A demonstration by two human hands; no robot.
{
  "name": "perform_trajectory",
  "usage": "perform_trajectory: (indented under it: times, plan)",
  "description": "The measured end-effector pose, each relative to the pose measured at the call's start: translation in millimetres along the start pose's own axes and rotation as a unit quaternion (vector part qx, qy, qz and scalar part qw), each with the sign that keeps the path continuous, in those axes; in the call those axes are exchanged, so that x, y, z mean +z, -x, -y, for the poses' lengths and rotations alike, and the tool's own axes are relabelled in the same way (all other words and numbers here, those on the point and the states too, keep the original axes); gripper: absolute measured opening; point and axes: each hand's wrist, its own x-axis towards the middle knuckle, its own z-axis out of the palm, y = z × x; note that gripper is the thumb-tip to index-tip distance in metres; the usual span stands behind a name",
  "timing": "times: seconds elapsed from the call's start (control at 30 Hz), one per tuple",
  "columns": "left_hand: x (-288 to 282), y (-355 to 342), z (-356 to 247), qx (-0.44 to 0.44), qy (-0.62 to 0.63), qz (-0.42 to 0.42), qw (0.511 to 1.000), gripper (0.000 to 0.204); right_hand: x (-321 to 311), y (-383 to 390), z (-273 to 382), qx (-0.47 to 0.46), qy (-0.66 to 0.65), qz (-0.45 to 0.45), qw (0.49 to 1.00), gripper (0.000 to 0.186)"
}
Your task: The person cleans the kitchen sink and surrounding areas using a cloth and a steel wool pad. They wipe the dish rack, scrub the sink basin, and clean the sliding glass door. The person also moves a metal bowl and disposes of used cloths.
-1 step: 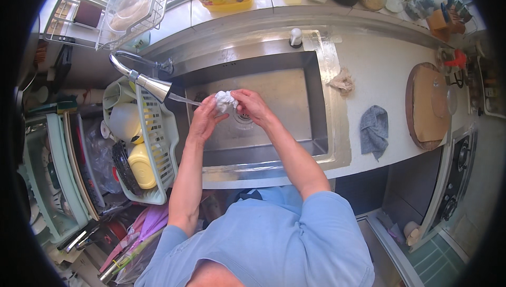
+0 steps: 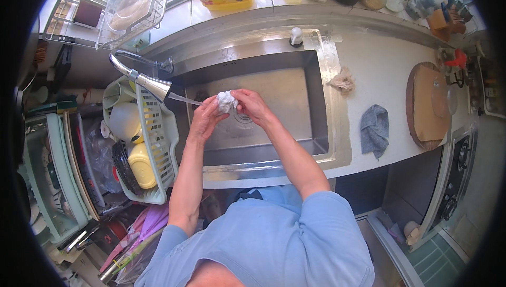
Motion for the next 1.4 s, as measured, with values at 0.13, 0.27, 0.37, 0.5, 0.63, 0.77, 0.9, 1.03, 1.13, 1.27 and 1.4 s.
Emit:
perform_trajectory:
  times: [0.13,0.27,0.37,0.5,0.63,0.77,0.9,1.03,1.13,1.27,1.4]
  plan:
    - [-21.4,-4.6,4.5,0.001,-0.047,0.004,0.999,0.030,6.3,-2.4,-5.9,0.010,0.057,-0.018,0.998,0.030]
    - [8.0,14.0,-15.0,-0.009,-0.038,-0.033,0.999,0.035,19.9,4.2,-2.0,0.005,0.102,-0.002,0.995,0.030]
    - [-7.3,15.2,-3.8,0.025,-0.179,-0.001,0.984,0.038,11.6,-3.0,-4.8,0.011,0.121,-0.005,0.993,0.028]
    - [-33.4,14.4,-12.5,-0.017,-0.110,-0.091,0.990,0.023,0.5,-4.8,7.4,-0.031,0.132,-0.063,0.989,0.026]
    - [-36.5,18.7,-22.1,0.002,-0.109,-0.101,0.989,0.017,1.3,-9.6,6.1,-0.094,0.111,-0.104,0.984,0.024]
    - [-39.5,23.0,-26.3,-0.008,-0.124,-0.049,0.991,0.018,11.9,-10.6,11.8,-0.088,0.073,-0.115,0.987,0.024]
    - [-51.8,23.3,-25.7,-0.004,-0.146,-0.051,0.988,0.018,12.7,-17.6,19.1,-0.109,0.067,-0.137,0.982,0.024]
    - [-52.4,21.0,-23.7,0.004,-0.069,-0.086,0.994,0.019,14.5,-19.7,22.5,-0.086,0.132,-0.109,0.981,0.023]
    - [-51.2,15.7,-16.2,0.010,-0.051,-0.059,0.997,0.020,24.6,-19.7,21.6,-0.082,0.142,-0.034,0.986,0.027]
    - [-39.6,9.5,-13.6,0.009,-0.011,-0.050,0.999,0.026,34.6,-24.4,20.6,-0.078,0.214,0.030,0.973,0.041]
    - [-21.9,10.8,-18.3,0.005,-0.078,-0.008,0.997,0.032,48.6,-22.0,23.9,-0.063,0.203,0.096,0.973,0.041]
